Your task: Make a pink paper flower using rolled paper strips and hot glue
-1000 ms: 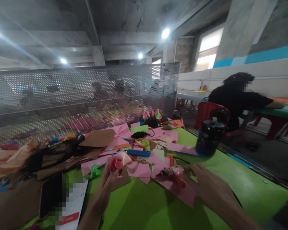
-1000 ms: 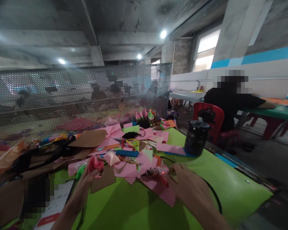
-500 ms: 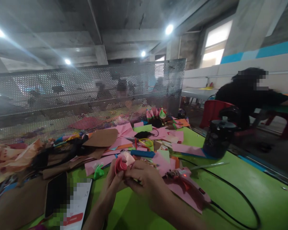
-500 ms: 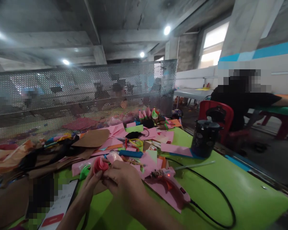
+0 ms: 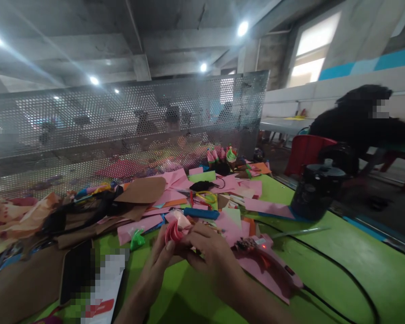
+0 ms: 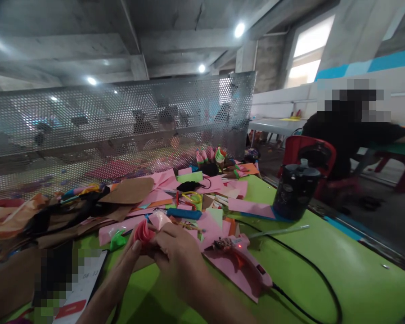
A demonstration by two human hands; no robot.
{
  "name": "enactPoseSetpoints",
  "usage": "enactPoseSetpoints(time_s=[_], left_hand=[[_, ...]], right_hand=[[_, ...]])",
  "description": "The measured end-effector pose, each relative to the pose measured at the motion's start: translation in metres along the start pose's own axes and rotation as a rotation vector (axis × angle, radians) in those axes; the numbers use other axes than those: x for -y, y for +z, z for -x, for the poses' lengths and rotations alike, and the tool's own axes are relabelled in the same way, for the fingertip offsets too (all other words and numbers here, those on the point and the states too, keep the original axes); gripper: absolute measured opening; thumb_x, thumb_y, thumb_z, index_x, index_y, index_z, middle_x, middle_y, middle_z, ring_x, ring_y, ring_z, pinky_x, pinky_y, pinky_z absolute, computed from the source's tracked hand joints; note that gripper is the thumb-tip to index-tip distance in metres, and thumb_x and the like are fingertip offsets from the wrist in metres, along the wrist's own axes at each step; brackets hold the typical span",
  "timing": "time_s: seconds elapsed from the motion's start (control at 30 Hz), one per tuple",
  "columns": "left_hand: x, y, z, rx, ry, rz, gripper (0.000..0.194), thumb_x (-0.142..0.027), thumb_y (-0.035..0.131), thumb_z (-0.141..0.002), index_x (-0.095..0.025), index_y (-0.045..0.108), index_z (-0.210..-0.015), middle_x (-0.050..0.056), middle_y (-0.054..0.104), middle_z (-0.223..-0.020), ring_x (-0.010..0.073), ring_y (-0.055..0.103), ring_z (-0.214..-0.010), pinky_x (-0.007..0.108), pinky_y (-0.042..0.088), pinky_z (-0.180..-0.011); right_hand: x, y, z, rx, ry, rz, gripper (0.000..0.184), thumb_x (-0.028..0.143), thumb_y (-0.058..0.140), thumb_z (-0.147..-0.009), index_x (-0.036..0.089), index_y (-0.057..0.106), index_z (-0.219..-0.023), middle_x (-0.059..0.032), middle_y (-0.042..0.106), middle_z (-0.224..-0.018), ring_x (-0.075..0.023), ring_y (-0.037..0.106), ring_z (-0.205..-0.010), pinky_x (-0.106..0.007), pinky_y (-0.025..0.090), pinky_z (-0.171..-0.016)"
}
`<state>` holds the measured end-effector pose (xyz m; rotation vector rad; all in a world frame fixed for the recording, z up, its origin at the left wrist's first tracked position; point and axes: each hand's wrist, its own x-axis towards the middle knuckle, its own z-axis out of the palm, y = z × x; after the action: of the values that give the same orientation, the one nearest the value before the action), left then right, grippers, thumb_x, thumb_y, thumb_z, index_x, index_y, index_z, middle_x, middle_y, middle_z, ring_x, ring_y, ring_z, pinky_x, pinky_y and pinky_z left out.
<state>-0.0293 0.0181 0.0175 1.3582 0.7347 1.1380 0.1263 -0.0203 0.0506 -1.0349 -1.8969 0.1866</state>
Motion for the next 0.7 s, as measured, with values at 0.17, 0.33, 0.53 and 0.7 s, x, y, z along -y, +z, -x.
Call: enactPoseSetpoints(time_s=[0.17, 0.33, 0.53, 0.7], left_hand=[[0.005, 0.001, -0.004, 0.024, -0.042, 0.101, 0.051, -0.063, 0.065, -0.073, -0.022, 0.064, -0.104, 0.006, 0.071, -0.089, 0.0230, 0.065, -0.076, 0.031, 0.055, -0.066], [0.001, 0.005, -0.003, 0.014, -0.081, 0.214, 0.047, -0.058, 0.075, -0.067, -0.024, 0.065, -0.097, 0.004, 0.072, -0.085, 0.0188, 0.066, -0.071, 0.026, 0.055, -0.065], [-0.008, 0.008, 0.000, -0.012, -0.089, 0.160, 0.043, -0.055, 0.074, -0.069, -0.023, 0.064, -0.096, -0.001, 0.066, -0.070, 0.0124, 0.058, -0.060, 0.020, 0.050, -0.056], [-0.008, 0.008, -0.004, -0.003, -0.082, 0.179, 0.050, -0.060, 0.077, -0.062, -0.021, 0.064, -0.092, -0.003, 0.061, -0.066, 0.0103, 0.054, -0.056, 0.019, 0.047, -0.054]], right_hand=[[-0.002, -0.001, 0.001, -0.015, 0.003, -0.011, 0.013, 0.008, 0.066, -0.085, 0.019, 0.071, -0.083, -0.0021, 0.064, -0.078, -0.0157, 0.060, -0.075, -0.024, 0.044, -0.068], [-0.001, -0.001, 0.004, -0.061, 0.012, -0.004, 0.016, 0.006, 0.065, -0.085, 0.021, 0.070, -0.085, -0.0017, 0.065, -0.079, -0.0158, 0.060, -0.076, -0.024, 0.044, -0.068], [0.000, -0.002, 0.006, -0.087, 0.081, 0.018, 0.022, 0.001, 0.066, -0.079, 0.022, 0.067, -0.085, 0.0001, 0.068, -0.084, -0.0161, 0.062, -0.079, -0.025, 0.044, -0.071], [0.004, -0.007, 0.006, -0.117, 0.074, -0.029, 0.022, -0.001, 0.063, -0.080, 0.021, 0.065, -0.080, 0.0005, 0.067, -0.081, -0.0146, 0.062, -0.076, -0.024, 0.044, -0.070]])
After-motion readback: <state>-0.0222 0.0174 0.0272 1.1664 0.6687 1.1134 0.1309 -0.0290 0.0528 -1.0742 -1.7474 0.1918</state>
